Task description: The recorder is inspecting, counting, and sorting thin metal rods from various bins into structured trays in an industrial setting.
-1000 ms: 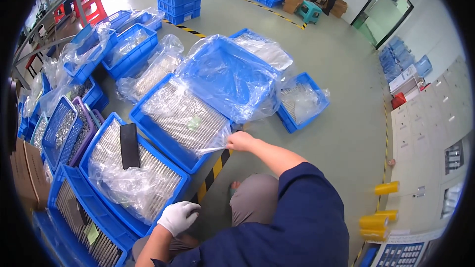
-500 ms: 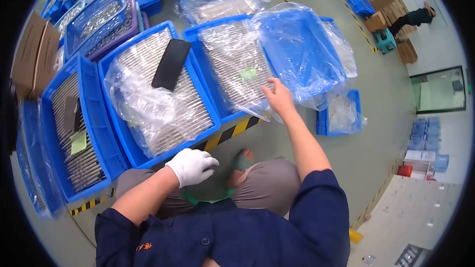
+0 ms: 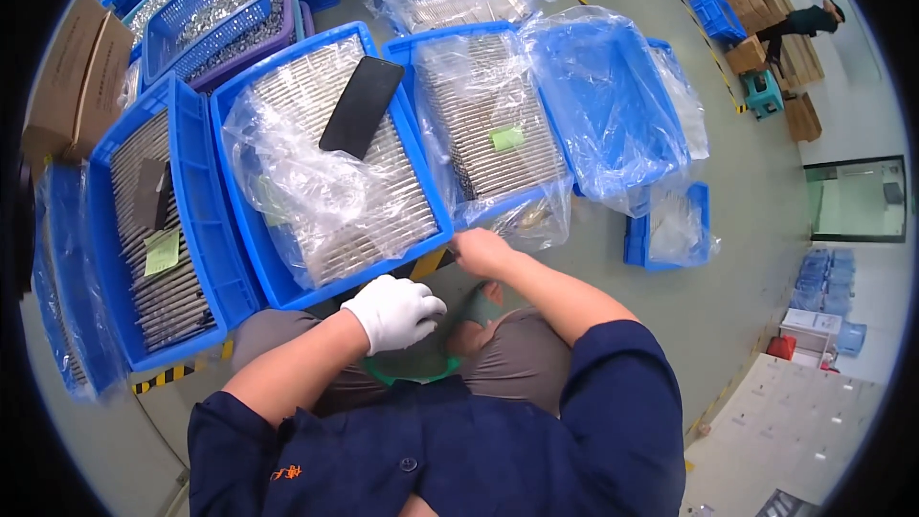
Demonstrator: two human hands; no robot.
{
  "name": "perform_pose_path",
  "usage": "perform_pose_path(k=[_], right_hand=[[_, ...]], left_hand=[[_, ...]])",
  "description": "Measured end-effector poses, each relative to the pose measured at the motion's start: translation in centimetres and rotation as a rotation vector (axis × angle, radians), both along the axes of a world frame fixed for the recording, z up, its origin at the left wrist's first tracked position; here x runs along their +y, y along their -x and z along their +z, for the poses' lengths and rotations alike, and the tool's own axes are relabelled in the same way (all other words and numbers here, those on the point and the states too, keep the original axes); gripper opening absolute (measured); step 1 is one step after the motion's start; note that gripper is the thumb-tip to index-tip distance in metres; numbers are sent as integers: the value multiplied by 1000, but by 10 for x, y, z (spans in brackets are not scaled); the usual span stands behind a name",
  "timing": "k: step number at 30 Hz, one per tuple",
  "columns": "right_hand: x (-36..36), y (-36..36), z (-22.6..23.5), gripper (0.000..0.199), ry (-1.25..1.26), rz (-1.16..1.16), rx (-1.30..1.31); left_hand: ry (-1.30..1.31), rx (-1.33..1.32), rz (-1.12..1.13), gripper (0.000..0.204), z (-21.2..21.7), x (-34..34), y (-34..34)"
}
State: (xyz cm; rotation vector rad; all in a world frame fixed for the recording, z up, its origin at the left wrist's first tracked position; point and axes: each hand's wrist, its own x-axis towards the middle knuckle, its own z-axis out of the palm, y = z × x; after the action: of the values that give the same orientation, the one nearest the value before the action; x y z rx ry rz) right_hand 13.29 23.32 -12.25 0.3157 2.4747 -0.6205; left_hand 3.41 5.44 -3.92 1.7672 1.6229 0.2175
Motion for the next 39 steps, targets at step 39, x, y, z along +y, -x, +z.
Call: perform_pose_path(k=[39], right_hand=[[18,-27,-117,37,2,81,-109]], left_hand=[[135,-13,-14,32,-14,8,-5]])
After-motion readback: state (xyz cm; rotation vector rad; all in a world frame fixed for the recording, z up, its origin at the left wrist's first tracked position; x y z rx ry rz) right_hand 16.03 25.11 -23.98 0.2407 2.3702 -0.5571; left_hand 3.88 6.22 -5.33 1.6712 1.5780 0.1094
